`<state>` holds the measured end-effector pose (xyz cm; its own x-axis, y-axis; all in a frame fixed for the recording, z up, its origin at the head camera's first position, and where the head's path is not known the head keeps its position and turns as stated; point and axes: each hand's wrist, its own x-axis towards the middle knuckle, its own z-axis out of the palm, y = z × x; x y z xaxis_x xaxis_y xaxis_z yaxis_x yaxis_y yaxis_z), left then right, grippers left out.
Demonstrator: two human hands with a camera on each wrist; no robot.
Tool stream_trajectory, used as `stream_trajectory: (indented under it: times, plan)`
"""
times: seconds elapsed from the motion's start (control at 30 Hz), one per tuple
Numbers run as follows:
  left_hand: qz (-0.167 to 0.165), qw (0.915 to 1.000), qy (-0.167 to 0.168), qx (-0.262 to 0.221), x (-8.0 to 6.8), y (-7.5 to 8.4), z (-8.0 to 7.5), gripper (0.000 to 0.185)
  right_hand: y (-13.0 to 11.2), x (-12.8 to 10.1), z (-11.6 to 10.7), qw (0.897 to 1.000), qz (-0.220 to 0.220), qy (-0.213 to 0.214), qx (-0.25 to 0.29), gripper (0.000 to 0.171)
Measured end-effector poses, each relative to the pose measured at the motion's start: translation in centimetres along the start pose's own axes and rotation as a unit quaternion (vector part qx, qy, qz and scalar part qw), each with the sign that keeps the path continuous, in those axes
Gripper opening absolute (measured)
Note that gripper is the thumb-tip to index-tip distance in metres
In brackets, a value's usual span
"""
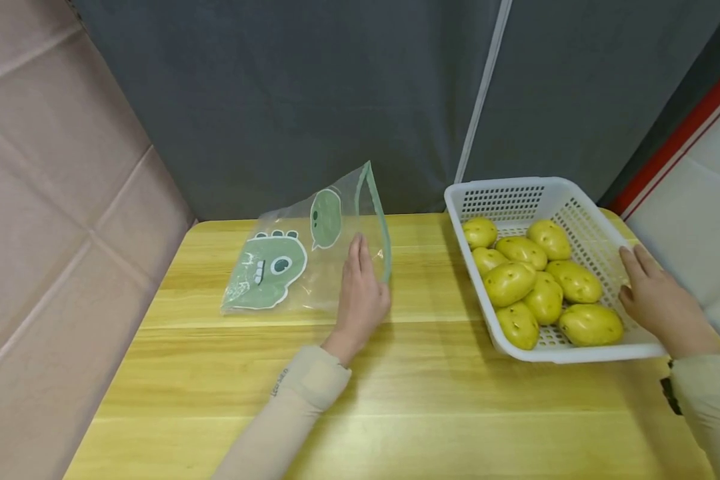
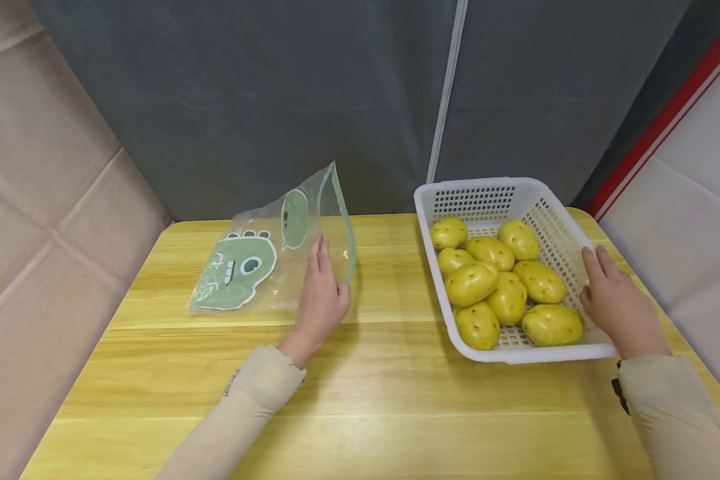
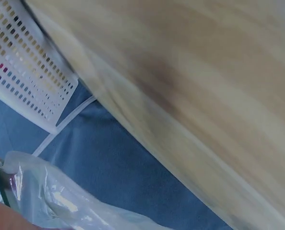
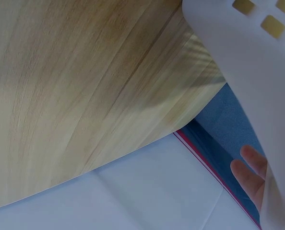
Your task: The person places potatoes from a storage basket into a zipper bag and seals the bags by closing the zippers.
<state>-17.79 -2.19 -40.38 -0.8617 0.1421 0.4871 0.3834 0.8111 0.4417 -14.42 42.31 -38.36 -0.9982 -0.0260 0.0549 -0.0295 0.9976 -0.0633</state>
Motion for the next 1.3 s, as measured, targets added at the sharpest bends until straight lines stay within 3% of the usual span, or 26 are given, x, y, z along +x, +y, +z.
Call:
stream_trajectory:
  times: [0.2,0.5,0.63,0.73,0.97,1.17,1.3]
  plan:
    - [-0.006,0.9997,0.004,-0.025,0.2,-0.2,-0.8,0.075,-0.2,0.0,-0.2,1.000,0.004,-0.005,-0.002,0.077]
    - [0.032,0.9949,0.073,0.062,0.4,-0.4,-1.3,0.059,0.0,0.1,-0.2,1.000,0.007,-0.010,-0.001,0.078]
    - [0.022,0.9948,0.098,0.014,0.6,-0.4,-1.6,0.061,0.1,0.0,-0.1,1.000,0.008,-0.008,-0.002,0.078]
    - [0.008,0.9926,0.109,-0.054,0.7,-0.4,-1.9,0.070,0.1,0.0,-0.1,1.000,0.005,-0.002,-0.002,0.077]
    - [0.013,0.9895,0.128,-0.066,0.8,-0.4,-2.4,0.081,0.0,0.0,-0.2,1.000,0.006,-0.005,-0.002,0.077]
    - [0.002,0.9872,0.122,-0.103,0.9,-0.6,-2.6,0.087,-0.2,0.0,-0.3,1.000,0.011,-0.012,0.002,0.077]
    - [-0.010,0.9878,0.119,-0.101,0.9,-0.5,-2.8,0.089,-0.2,-0.1,-0.3,1.000,0.013,-0.014,0.003,0.077]
